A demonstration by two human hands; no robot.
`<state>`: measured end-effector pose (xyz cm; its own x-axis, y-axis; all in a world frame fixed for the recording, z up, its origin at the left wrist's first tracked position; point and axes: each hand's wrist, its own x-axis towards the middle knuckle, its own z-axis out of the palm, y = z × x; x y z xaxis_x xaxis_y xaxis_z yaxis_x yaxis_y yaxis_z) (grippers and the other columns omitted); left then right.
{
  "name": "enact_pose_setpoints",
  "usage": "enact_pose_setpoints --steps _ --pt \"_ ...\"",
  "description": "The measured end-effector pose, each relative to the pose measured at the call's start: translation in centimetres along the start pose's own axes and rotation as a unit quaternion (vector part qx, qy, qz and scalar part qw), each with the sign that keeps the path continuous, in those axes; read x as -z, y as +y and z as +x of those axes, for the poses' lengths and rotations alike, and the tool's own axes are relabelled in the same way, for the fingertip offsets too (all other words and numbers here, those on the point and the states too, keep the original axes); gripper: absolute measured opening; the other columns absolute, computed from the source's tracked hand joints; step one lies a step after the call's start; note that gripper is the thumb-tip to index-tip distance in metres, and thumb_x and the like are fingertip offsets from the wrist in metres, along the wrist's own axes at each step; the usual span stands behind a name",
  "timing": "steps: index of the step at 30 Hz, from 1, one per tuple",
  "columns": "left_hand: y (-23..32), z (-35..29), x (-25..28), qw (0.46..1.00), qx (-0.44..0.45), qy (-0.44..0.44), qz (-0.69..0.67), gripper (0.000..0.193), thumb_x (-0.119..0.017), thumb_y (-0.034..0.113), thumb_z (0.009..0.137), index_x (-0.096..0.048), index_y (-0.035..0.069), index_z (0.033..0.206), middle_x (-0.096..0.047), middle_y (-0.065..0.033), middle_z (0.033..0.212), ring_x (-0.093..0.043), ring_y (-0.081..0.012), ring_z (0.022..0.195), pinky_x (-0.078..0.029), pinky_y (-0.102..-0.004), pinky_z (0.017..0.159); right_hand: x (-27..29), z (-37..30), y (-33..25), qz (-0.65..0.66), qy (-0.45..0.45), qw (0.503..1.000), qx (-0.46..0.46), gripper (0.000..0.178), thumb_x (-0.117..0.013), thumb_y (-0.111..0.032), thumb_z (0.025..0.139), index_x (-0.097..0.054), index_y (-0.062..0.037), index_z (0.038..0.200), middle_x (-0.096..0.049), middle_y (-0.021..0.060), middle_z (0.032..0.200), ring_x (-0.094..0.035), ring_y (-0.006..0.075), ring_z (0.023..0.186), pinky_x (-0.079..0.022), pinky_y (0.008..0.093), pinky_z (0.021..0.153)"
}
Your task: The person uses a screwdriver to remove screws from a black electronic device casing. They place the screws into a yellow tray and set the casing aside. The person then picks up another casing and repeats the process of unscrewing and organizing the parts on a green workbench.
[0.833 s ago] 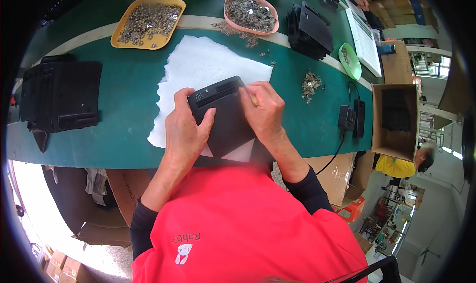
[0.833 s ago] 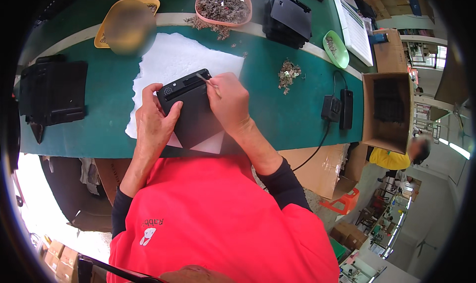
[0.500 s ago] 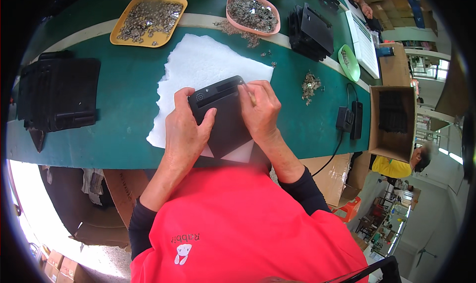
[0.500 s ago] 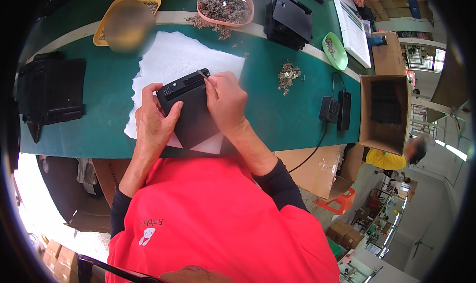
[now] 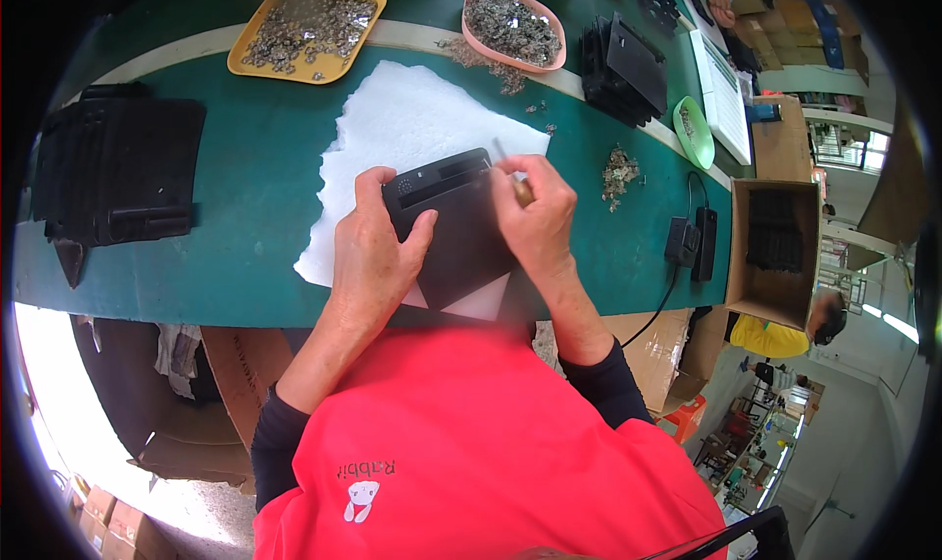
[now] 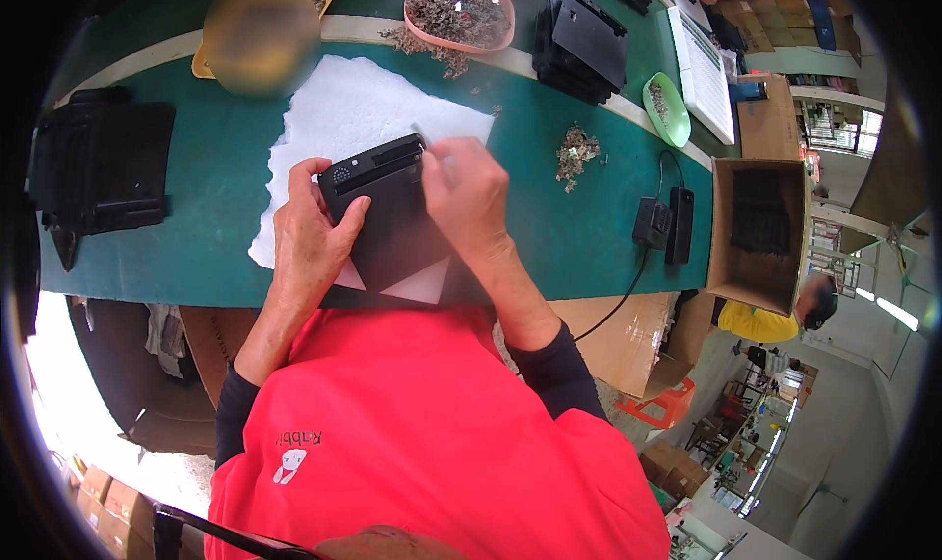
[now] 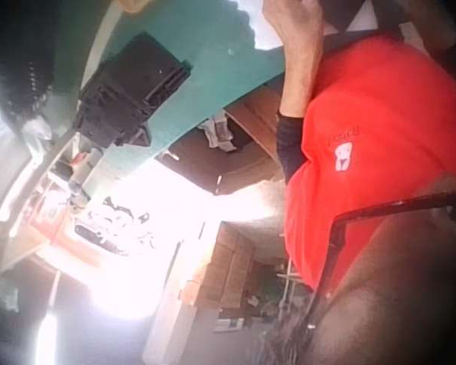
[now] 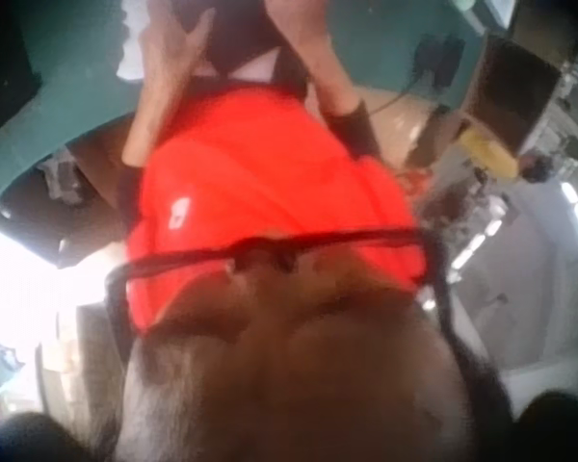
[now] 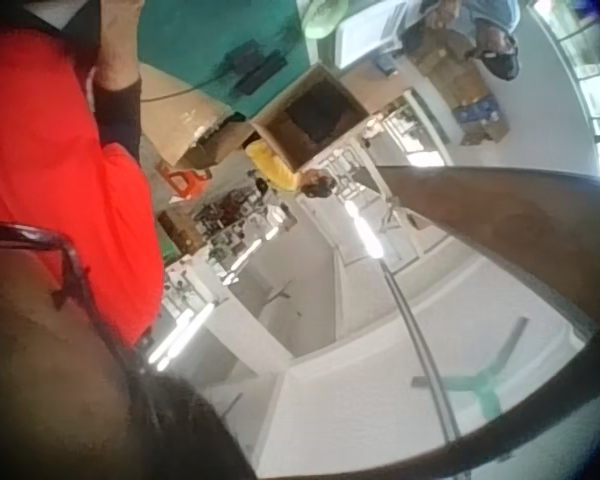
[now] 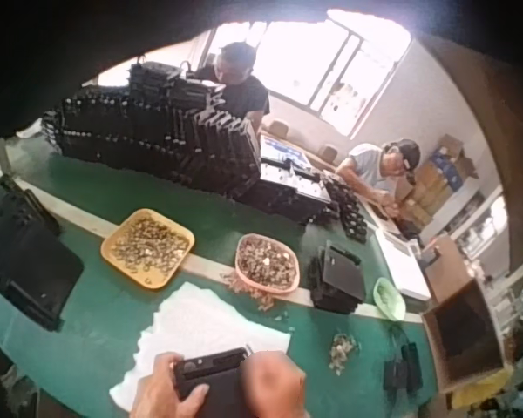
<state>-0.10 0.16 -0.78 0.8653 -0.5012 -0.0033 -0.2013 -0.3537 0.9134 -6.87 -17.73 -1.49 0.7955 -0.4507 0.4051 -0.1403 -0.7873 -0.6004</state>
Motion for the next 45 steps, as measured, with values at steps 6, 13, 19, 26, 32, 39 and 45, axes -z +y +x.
enact_pose_setpoints --steps 6,13,19,26,32,39,45 --pt "-0.2 0.1 -0.1 1.000 -0.012 0.003 -0.001 0.048 -0.071 0.009 0.083 -0.041 -0.005 0.117 -0.065 -0.0225 0.071 -0.067 -0.0352 0.065 -0.053 -0.0376 0.059 1.2 2.3 -0.2 -0.035 -0.130 0.990 -0.041 0.013 -0.065 -0.013 0.081 -0.062 0.0001 0.080 -0.064 0.0175 0.074 -0.064 0.0380 0.071 -0.050 0.0431 0.066" --pt "0.0 0.0 0.1 1.000 0.000 -0.001 0.002 0.049 -0.072 0.009 0.082 -0.041 -0.005 0.117 -0.064 -0.0224 0.070 -0.067 -0.0365 0.065 -0.052 -0.0388 0.059 1.6 3.8 0.1 -0.084 -0.230 0.970 0.010 0.014 -0.061 -0.007 0.081 -0.054 0.0029 0.074 -0.060 0.0222 0.071 -0.060 0.0391 0.064 -0.047 0.0433 0.058" --pt "-0.2 0.1 0.0 1.000 0.009 -0.008 0.004 0.048 -0.072 0.009 0.082 -0.041 -0.004 0.117 -0.064 -0.0228 0.071 -0.066 -0.0376 0.065 -0.052 -0.0386 0.060 1.2 2.5 0.3 -0.067 -0.175 0.982 0.004 0.014 -0.058 -0.007 0.078 -0.054 0.0048 0.073 -0.056 0.0250 0.065 -0.057 0.0432 0.064 -0.047 0.0444 0.058" --pt "0.1 0.2 0.1 1.000 0.002 0.000 -0.003 0.047 -0.072 0.009 0.082 -0.042 -0.004 0.116 -0.065 -0.0225 0.072 -0.067 -0.0355 0.065 -0.053 -0.0389 0.060 1.4 7.1 -1.0 -0.136 -0.336 0.932 -0.014 0.020 -0.060 -0.014 0.066 -0.057 0.0053 0.064 -0.058 0.0263 0.067 -0.059 0.0433 0.063 -0.049 0.0460 0.062" --pt "0.3 0.2 0.3 0.999 0.027 -0.016 -0.014 0.047 -0.071 0.009 0.082 -0.043 -0.005 0.116 -0.065 -0.0231 0.072 -0.067 -0.0355 0.065 -0.052 -0.0390 0.060 1.9 5.5 0.8 -0.049 -0.285 0.957 -0.019 0.016 -0.059 -0.009 0.067 -0.053 0.0057 0.065 -0.051 0.0199 0.054 -0.053 0.0330 0.049 -0.045 0.0361 0.052" --pt "0.0 0.1 0.3 1.000 0.014 -0.011 -0.015 0.047 -0.071 0.008 0.082 -0.043 -0.006 0.117 -0.064 -0.0222 0.069 -0.067 -0.0351 0.063 -0.052 -0.0386 0.059 1.3 4.4 1.7 -0.007 -0.219 0.976 -0.014 0.014 -0.060 -0.009 0.070 -0.057 0.0050 0.069 -0.053 0.0172 0.055 -0.057 0.0245 0.051 -0.046 0.0328 0.054" --pt "0.7 0.2 0.6 0.998 0.043 -0.026 -0.023 0.047 -0.071 0.008 0.082 -0.043 -0.006 0.116 -0.065 -0.0227 0.071 -0.067 -0.0356 0.065 -0.052 -0.0385 0.061 1.4 6.6 -0.8 -0.157 -0.312 0.937 -0.002 0.019 -0.059 -0.012 0.069 -0.057 0.0071 0.066 -0.057 0.0253 0.064 -0.059 0.0405 0.060 -0.049 0.0424 0.061"
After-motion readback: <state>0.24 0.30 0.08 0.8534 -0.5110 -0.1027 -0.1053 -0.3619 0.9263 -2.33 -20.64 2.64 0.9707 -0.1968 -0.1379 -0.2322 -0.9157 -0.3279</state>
